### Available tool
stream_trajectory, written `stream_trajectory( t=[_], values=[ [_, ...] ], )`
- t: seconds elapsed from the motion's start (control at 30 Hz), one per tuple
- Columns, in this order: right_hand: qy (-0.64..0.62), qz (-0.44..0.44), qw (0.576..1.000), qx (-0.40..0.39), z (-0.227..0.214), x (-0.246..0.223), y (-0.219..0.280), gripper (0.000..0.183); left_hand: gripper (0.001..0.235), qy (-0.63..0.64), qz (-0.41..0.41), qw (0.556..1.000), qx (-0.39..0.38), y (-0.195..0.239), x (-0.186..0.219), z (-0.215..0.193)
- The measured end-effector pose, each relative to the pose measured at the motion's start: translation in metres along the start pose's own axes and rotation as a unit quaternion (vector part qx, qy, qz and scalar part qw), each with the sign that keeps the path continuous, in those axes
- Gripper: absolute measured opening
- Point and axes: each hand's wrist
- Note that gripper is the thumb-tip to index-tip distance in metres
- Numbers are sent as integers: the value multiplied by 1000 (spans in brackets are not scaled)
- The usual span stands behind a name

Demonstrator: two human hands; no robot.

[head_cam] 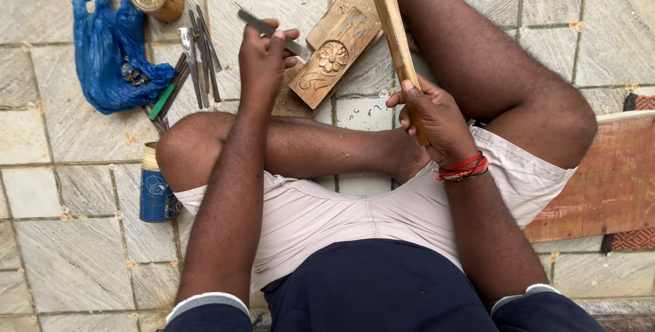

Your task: The person sits cross-legged on a tiled floor and carves a floral design into a small rectangular wooden block. They use a chisel held in the left hand and a wooden mallet in the right hand to strike the chisel, removing wood shavings and refining the pattern.

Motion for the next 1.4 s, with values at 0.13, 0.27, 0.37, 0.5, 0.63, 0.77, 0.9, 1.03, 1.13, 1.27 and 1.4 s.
stream_trajectory(
  t=[0.13, 0.27, 0.37, 0.5, 0.63, 0.77, 0.9, 1.03, 1.13, 1.27, 1.4],
  values=[
    [63, -25, 998, -2, 6, -7, 4, 58, 26, -148, 85, 983, -68, -10, 0, 6],
    [91, -72, 993, 4, 10, -14, 10, 61, 23, -258, 165, 945, -112, -19, -3, 11],
    [110, -50, 992, 27, 13, -19, 8, 57, 28, -227, 123, 959, -118, -19, 0, 7],
    [151, -48, 986, 50, 12, -17, 5, 56, 25, -228, 122, 959, -113, -13, 4, 5],
    [148, -75, 986, 20, 12, -11, 5, 54, 22, -245, 166, 949, -110, -9, 1, 5],
    [204, -171, 964, -6, 15, -18, 11, 52, 21, -304, 238, 918, -92, -11, -5, 8],
    [255, -322, 910, -54, 21, -41, 10, 49, 25, -333, 272, 898, -93, -12, -11, 9],
    [433, -411, 801, 41, 34, -72, -6, 41, 27, -349, 283, 888, -101, -11, -5, 14],
    [573, -430, 695, 61, 46, -93, -19, 41, 26, -362, 267, 886, -115, -11, 1, 15],
    [601, -498, 621, 66, 52, -113, -18, 25, 32, -369, 219, 894, -130, -13, -1, 14],
    [584, -315, 744, 81, 61, -125, -20, 20, 29, -327, 282, 896, -106, -12, -6, 12]
  ],
)
Point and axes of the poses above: each hand's wrist, its own y-axis away from the middle knuckle, its own z-axis out of the palm, x = y × z, and after that the axes turned 7 degrees about z, right-handed
